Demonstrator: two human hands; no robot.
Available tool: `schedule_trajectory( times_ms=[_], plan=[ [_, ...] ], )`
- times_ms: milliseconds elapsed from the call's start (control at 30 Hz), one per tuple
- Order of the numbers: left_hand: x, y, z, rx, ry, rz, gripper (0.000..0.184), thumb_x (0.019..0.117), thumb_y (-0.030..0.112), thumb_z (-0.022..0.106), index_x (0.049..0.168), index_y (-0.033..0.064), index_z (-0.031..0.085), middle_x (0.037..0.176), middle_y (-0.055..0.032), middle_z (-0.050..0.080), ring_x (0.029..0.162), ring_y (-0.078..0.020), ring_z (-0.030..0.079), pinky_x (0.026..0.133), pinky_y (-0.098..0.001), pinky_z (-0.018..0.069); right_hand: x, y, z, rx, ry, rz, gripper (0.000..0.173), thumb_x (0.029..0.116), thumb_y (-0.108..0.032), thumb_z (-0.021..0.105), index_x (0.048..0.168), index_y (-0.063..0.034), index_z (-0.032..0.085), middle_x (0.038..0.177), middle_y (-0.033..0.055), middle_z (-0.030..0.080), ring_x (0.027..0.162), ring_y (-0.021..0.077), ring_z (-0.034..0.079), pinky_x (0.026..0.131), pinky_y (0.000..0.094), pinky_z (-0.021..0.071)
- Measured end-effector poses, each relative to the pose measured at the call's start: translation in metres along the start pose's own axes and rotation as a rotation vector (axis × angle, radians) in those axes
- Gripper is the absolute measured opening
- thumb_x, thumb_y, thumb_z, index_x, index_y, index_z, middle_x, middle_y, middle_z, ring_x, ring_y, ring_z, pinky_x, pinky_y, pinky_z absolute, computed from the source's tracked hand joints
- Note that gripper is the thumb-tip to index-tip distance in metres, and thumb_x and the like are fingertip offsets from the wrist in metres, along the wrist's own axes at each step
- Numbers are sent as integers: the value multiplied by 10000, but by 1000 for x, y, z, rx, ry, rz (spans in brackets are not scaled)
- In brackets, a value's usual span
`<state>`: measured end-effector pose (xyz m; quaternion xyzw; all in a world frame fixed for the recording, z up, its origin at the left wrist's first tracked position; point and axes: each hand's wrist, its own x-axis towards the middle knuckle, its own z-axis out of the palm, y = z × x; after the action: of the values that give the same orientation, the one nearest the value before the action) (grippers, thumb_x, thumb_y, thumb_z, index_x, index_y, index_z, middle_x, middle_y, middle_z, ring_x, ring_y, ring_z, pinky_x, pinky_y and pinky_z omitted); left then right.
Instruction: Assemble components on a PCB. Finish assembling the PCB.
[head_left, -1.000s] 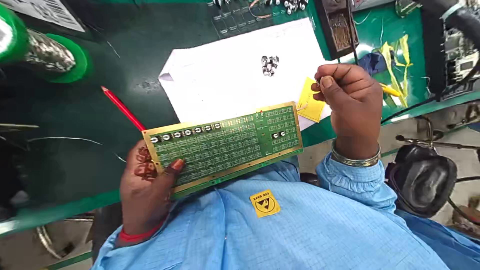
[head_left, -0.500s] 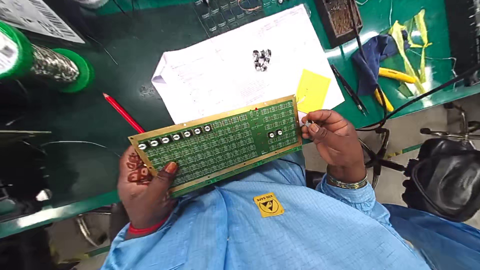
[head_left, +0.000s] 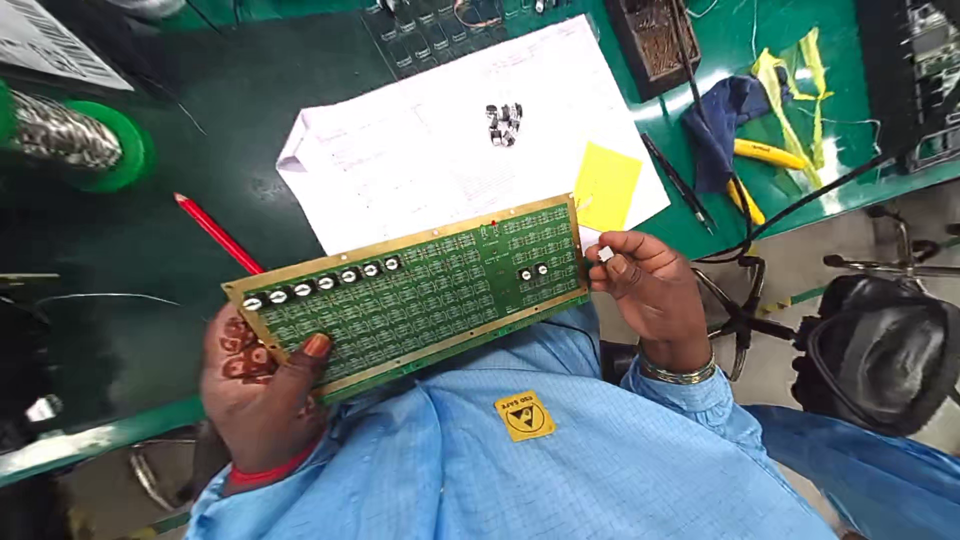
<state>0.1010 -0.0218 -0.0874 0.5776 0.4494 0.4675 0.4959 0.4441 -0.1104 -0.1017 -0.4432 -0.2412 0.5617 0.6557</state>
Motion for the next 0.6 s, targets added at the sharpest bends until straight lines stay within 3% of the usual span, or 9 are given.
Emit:
schedule_trajectory(
  times_ms=[333,600],
  plan=[
    [0,0,2,-11,9,3,569,837,-7,638,1356,38,409,1186,162,677,1096,-18,664,958,-225,563,-1,1,1,-28,1,-14,210,941,20,644,1098,-82,739,998,25,751,847,88,721,811,269,619],
    [0,1,2,-12,17,-15,579,833,-4,646,1358,47,410,1185,170,669,1099,-9,656,961,-215,556,-1,0,2,67,24,-3,193,954,7,633,1097,-67,741,983,60,764,835,111,735,810,273,620]
  ],
)
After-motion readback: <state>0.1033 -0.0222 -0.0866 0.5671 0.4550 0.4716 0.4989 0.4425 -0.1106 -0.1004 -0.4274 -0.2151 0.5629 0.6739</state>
